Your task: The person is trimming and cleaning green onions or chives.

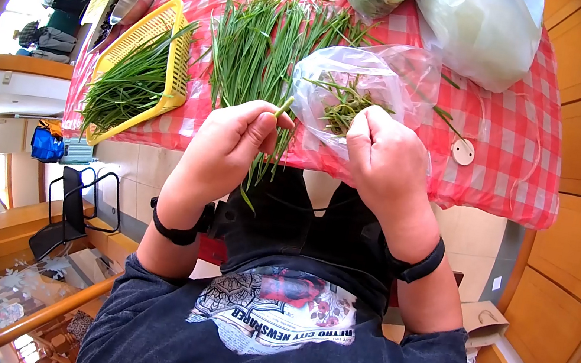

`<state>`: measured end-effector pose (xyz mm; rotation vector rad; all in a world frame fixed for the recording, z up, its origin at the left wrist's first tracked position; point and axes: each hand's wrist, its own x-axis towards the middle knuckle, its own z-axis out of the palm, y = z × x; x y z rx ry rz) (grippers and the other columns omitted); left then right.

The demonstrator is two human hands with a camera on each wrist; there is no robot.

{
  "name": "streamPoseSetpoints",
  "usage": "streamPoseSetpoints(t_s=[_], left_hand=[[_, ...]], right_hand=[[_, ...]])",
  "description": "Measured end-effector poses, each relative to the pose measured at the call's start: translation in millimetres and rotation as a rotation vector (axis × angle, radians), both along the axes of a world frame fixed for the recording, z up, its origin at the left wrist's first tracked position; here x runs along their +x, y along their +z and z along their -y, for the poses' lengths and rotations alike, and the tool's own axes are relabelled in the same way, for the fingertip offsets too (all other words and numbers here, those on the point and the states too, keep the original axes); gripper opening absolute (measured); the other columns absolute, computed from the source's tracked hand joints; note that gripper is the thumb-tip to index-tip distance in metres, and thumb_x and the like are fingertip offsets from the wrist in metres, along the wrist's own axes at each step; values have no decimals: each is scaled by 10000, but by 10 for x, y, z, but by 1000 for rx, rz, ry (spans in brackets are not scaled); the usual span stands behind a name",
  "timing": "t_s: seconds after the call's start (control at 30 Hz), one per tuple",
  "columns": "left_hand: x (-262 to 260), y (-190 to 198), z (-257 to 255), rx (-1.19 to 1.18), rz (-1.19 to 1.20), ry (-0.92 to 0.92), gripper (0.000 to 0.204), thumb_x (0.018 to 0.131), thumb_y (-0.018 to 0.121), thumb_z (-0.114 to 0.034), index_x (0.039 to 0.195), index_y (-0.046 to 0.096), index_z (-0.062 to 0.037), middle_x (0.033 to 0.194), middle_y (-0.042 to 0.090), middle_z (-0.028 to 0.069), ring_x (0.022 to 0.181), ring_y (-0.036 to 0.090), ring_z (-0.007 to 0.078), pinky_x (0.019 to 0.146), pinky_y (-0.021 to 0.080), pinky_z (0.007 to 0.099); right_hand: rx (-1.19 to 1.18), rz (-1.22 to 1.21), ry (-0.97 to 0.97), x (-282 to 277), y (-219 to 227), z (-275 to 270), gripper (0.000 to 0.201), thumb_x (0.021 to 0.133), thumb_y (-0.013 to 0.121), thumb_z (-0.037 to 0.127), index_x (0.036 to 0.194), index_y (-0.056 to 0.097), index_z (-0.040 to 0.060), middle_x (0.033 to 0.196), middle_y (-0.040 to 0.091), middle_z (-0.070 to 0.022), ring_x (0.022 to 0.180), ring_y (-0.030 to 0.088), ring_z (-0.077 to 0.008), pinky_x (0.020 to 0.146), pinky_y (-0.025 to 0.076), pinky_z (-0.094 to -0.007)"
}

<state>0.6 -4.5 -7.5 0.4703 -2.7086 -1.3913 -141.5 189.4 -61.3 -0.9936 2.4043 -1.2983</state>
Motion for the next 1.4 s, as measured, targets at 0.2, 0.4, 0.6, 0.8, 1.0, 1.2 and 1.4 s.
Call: streamPoseSetpoints(t_s=[0.2, 0.4, 0.6, 0.8, 1.0, 1.2, 1.4], left_hand=[[36, -70, 50, 242, -97, 80, 234, 1123, 526, -172, 1140, 698, -15, 753, 679, 54, 669, 612, 124, 636, 496, 302], [60, -30, 53, 374, -39, 89, 257, 1152, 492, -190, 1153, 681, -17, 767, 645, 4, 679, 523, 65, 636, 433, 222], [80, -44, 62, 371, -21, 85, 242, 1147, 505, -180, 1141, 676, -9, 725, 557, -17, 677, 504, 62, 615, 399, 226], [94, -31, 43, 226, -23, 52, 178, 1117, 561, -139, 1125, 676, -4, 789, 612, -9, 743, 541, 61, 658, 439, 235], [98, -2, -2, 91, -109, 25, 149, 1087, 587, -104, 1095, 686, 7, 816, 655, 31, 779, 609, 109, 717, 498, 272], [124, -14, -61, -66, -180, -9, 125, 1055, 609, -89, 1084, 700, -8, 845, 678, 102, 773, 658, 208, 725, 525, 325], [55, -54, -107, -262, -248, -18, 98, 1009, 648, -106, 1035, 705, -30, 915, 696, 170, 864, 682, 386, 761, 545, 436]], right_hand=[[30, 30, 11, 1, 95, 23, 173, 992, 692, 209, 953, 717, 42, 753, 622, -217, 673, 612, -388, 601, 489, -432], [-170, -22, 21, 18, 63, 67, 146, 969, 748, 156, 1004, 719, 18, 818, 691, -159, 641, 626, -273, 604, 496, -383], [-234, 63, -32, 70, 78, 84, 125, 954, 761, 118, 1001, 723, 9, 847, 701, -143, 674, 647, -218, 651, 531, -328], [-225, 37, 27, 89, 147, 85, 157, 978, 740, 126, 900, 713, -8, 773, 675, -134, 631, 635, -233, 604, 518, -337], [-86, 41, 43, 67, 150, 13, 182, 1002, 706, 152, 896, 735, 7, 766, 683, -127, 584, 566, -248, 606, 513, -338], [-466, 115, -16, 256, 163, 127, 321, 978, 663, 56, 1297, 666, 24, 937, 734, -163, 719, 672, -266, 704, 551, -353], [-92, 94, 29, 75, 77, 43, 518, 931, 635, -32, 1442, 570, 20, 1201, 686, -183, 858, 704, -240, 755, 562, -340]])
